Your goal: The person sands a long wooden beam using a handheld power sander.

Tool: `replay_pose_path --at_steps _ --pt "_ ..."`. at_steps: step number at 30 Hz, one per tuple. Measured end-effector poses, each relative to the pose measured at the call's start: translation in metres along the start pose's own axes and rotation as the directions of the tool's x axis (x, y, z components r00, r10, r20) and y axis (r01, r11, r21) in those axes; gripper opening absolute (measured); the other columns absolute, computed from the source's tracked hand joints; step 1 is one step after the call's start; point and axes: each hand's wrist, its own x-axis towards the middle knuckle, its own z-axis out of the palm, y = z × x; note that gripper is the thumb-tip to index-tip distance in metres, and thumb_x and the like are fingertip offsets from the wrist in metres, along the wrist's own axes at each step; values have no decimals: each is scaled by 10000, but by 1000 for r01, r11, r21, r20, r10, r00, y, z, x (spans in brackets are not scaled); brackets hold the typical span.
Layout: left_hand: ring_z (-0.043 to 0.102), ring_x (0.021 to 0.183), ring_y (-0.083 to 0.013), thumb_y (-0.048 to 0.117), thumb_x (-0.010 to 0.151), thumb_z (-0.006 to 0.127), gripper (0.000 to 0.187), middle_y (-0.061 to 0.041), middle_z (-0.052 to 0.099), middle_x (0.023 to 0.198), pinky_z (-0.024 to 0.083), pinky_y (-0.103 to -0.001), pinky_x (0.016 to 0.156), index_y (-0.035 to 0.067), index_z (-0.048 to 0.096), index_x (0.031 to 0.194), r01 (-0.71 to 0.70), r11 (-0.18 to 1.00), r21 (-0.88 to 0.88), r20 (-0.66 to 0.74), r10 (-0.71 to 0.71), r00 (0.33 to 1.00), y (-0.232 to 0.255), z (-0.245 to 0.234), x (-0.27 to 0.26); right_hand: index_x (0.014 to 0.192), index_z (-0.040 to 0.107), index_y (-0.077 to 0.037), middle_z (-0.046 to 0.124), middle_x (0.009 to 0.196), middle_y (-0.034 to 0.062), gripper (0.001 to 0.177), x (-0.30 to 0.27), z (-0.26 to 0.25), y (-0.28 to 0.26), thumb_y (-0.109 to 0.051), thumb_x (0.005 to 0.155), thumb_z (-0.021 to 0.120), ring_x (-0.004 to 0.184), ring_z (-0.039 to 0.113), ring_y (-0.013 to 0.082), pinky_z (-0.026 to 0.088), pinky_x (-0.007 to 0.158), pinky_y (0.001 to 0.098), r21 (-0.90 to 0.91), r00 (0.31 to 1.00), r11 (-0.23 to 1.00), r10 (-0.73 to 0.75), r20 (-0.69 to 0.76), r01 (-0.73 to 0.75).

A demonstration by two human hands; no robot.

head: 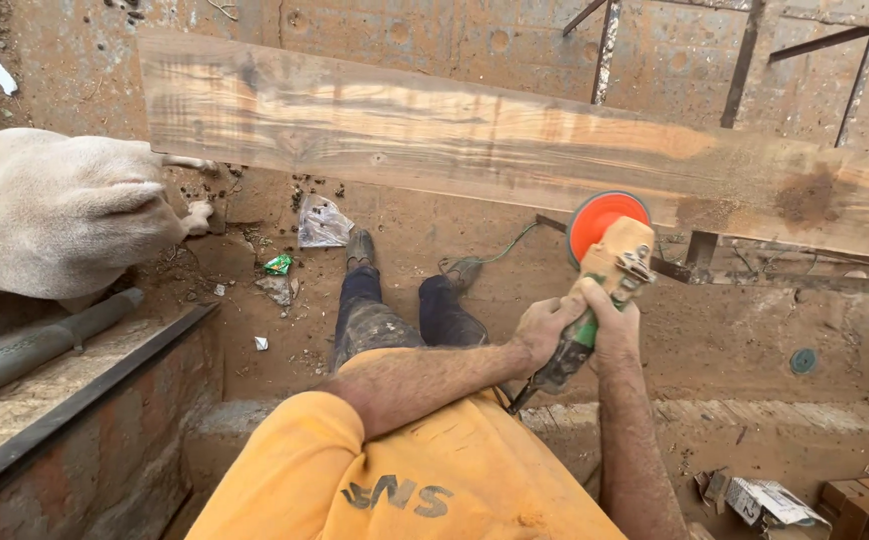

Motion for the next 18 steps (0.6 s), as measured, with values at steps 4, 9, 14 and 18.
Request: replay_pose_path --at_steps 4,9,14,18 --pt "707 752 -195 717 957 476 756 -111 713 846 575 -339 658 -10 680 998 -42 996 75 59 38 998 16 59 18 1194 613 38 680 1020 145 411 7 -57 -2 -249 927 738 860 704 228 617 738 373 352 980 919 -200 24 179" --pt "701 817 -255 774 974 416 837 -177 710 899 561 -401 725 -19 673 1046 -190 930 315 18 195 981 -14 88 30 1227 575 48 672 1028 147 405 2 -84 4 -202 936 703 872 715 241 631 727 373 449 952 858 -303 47 251" --pt "741 911 -307 822 926 375 935 -231 699 945 611 -439 775 -54 535 1209 -219 862 457 119 184 976 1 78 22 1328 489 47 673 1042 183 529 -9 -83 -1 -202 921 717 924 722 245 648 777 400 495 965 846 -257 48 200" --pt "776 879 -306 777 956 378 901 -236 727 932 660 -446 733 -46 542 1283 -286 659 696 329 60 942 49 29 23 1342 478 42 667 1056 142 585 -13 -76 -16 -182 866 735 956 734 240 661 799 407 556 960 797 -280 -5 236"
